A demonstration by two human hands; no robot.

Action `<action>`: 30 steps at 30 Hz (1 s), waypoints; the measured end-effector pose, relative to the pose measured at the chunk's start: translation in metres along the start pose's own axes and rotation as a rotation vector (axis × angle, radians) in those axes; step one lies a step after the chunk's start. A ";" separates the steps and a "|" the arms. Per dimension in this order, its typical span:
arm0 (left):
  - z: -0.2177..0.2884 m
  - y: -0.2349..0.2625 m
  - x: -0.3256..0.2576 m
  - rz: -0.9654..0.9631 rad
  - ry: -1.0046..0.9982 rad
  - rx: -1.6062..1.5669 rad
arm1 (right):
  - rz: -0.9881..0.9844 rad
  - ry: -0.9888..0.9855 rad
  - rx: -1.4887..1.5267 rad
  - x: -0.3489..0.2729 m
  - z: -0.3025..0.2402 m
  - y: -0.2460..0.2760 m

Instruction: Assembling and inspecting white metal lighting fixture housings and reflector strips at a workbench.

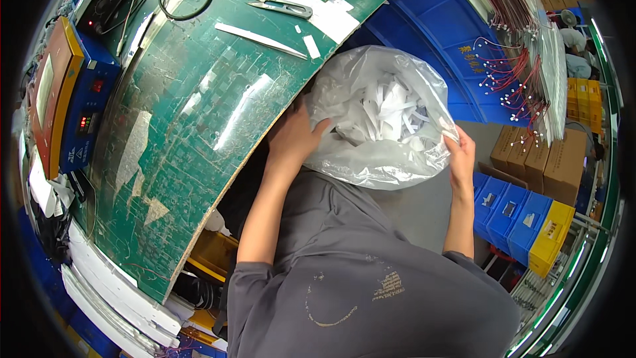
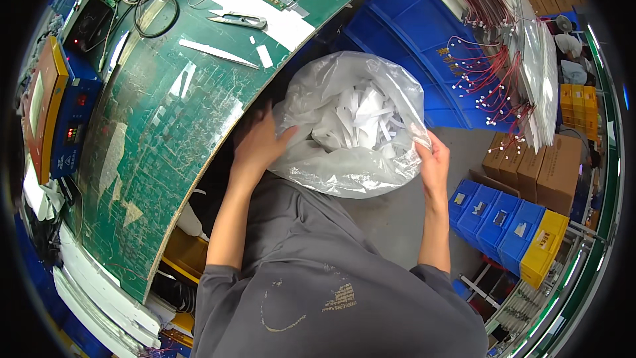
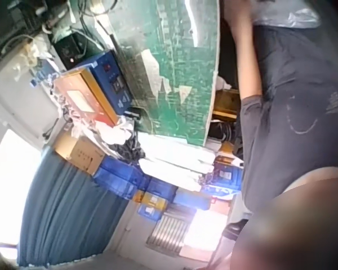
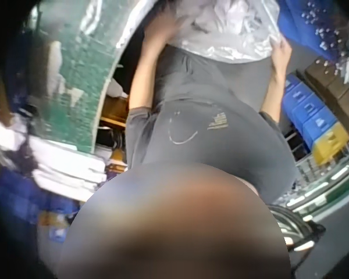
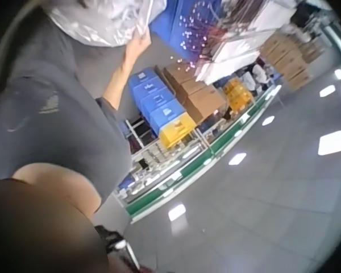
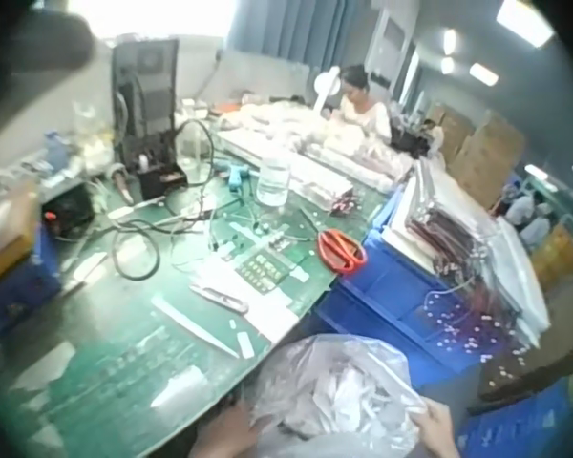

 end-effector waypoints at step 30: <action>0.001 -0.142 0.075 -0.006 0.219 -0.335 | 0.051 -0.008 -0.359 0.094 0.117 0.004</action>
Point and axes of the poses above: each hand's wrist, its own x-axis towards the middle knuckle, its own y-axis out of the back of the hand, z = x × y, the point moved 6 cm from there along x, towards the middle knuckle, and after that the axes turned 2 degrees about -x, right-handed, at the moved point
